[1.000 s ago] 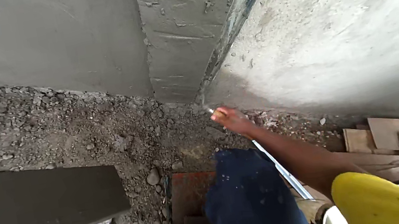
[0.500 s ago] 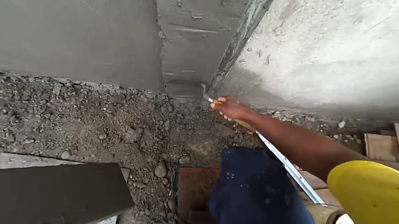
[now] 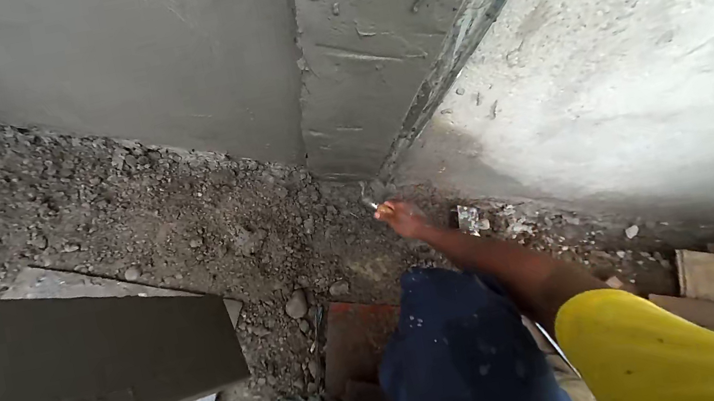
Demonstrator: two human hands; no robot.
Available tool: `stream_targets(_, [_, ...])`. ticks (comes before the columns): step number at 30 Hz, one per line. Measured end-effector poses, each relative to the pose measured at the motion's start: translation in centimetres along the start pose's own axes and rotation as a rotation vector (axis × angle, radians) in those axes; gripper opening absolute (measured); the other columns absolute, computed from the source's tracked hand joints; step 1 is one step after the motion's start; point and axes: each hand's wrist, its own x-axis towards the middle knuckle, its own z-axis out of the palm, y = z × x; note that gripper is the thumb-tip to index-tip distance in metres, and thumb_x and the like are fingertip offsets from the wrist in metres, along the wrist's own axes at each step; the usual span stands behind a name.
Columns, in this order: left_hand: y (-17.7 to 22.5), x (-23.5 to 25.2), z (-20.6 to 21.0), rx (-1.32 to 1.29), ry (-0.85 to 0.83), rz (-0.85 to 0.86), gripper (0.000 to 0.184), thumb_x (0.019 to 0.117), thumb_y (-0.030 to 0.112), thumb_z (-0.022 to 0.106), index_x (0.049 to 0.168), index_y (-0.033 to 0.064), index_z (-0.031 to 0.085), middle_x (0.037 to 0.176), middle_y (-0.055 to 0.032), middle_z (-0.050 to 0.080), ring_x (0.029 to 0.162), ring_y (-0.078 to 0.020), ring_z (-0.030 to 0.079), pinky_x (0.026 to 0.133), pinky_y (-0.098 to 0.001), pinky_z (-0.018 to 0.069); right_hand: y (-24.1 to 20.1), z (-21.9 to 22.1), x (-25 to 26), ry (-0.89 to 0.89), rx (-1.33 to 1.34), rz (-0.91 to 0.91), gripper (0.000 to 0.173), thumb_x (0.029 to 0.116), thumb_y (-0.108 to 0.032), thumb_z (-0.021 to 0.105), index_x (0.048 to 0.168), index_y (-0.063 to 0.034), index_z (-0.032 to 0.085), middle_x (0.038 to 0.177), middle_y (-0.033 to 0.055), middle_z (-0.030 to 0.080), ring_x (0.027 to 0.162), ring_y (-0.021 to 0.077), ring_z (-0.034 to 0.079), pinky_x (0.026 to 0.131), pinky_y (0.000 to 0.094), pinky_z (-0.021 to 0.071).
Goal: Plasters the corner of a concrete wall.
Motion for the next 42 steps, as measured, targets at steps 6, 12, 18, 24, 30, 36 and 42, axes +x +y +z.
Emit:
stream_targets(6, [0.3,-0.8,0.1,0.019,0.044,-0.009,0.033,0.1072,0.010,0.031,0.139,0.0001,0.034,0.112,-0.0030,0.059,0.100,-0.0051,0.062,0.087,-0.0280,0.0558,-0.9,-0.1,1.0,0.012,0.097,0.076,0.053,0.1043,-0.055,0.050,0.127,-0.0081,0.063,0.114,0.0193,0.069,0.105,0.0346,0.067,0.093,0.0571,0.0524])
stream_targets(12, [0.2,-0.5,2.1,0.028,-0.001,-0.022,0.038,0.1050,0.008,0.035,0.141,-0.0031,0.032,0.117,-0.0072,0.058,0.103,-0.0068,0.061,0.089,-0.0293,0.0546,-2.5,-5.2,-2.8,-0.001,0.306,0.050,0.052,0.1045,-0.056,0.050,0.128,-0.0105,0.059,0.094,0.0124,0.064,0.074,0.0234,0.064,0.072,0.0448,0.0572])
stream_targets(18, [0.6,-0.2,3.6,-0.058,-0.051,-0.027,0.036,0.1060,0.009,0.034,0.140,-0.0019,0.035,0.116,-0.0067,0.059,0.102,-0.0080,0.062,0.089,-0.0308,0.0555,-5.1,-11.1,-7.5,0.083,0.361,0.021,0.049,0.1039,-0.054,0.054,0.129,-0.0129,0.060,0.089,0.0099,0.065,0.066,0.0189,0.063,0.064,0.0380,0.0569])
stream_targets(24, [2.1,0.5,0.8,-0.078,0.050,-0.029,0.036,0.1039,0.005,0.041,0.139,-0.0004,0.037,0.108,-0.0050,0.059,0.092,-0.0053,0.062,0.079,-0.0278,0.0564,-8.9,-15.2,-13.9,0.124,0.431,-0.069,0.041,0.1053,-0.044,0.057,0.135,-0.0155,0.058,0.091,0.0075,0.065,0.065,0.0149,0.062,0.059,0.0332,0.0560])
stream_targets(30, [0.6,4.5,-5.5,-0.231,0.267,0.097,0.031,0.1086,0.012,0.037,0.138,0.0070,0.042,0.113,-0.0085,0.065,0.097,-0.0169,0.067,0.080,-0.0408,0.0596,-15.2,-14.6,-15.8,-0.025,0.213,-0.088,0.043,0.1027,-0.022,0.063,0.141,-0.0084,0.049,0.092,0.0133,0.063,0.065,0.0178,0.062,0.062,0.0362,0.0570])
stream_targets(36, [0.1,5.4,-11.8,-0.273,0.456,0.118,0.026,0.1081,0.011,0.041,0.133,0.0053,0.047,0.104,-0.0105,0.066,0.090,-0.0199,0.068,0.074,-0.0434,0.0606,-28.1,-9.7,-14.7,-0.272,0.160,-0.225,0.034,0.1062,-0.025,0.059,0.136,-0.0111,0.052,0.090,0.0136,0.066,0.067,0.0213,0.066,0.064,0.0371,0.0593])
stream_targets(42, [1.6,3.1,-17.9,-0.284,0.603,0.188,0.026,0.1052,0.007,0.047,0.131,0.0045,0.048,0.105,-0.0097,0.067,0.091,-0.0191,0.069,0.075,-0.0428,0.0609,-39.0,2.1,-9.6,-0.394,-0.011,-0.334,0.054,0.1068,-0.054,0.046,0.146,-0.0180,0.049,0.099,0.0189,0.063,0.072,0.0292,0.063,0.065,0.0468,0.0562])
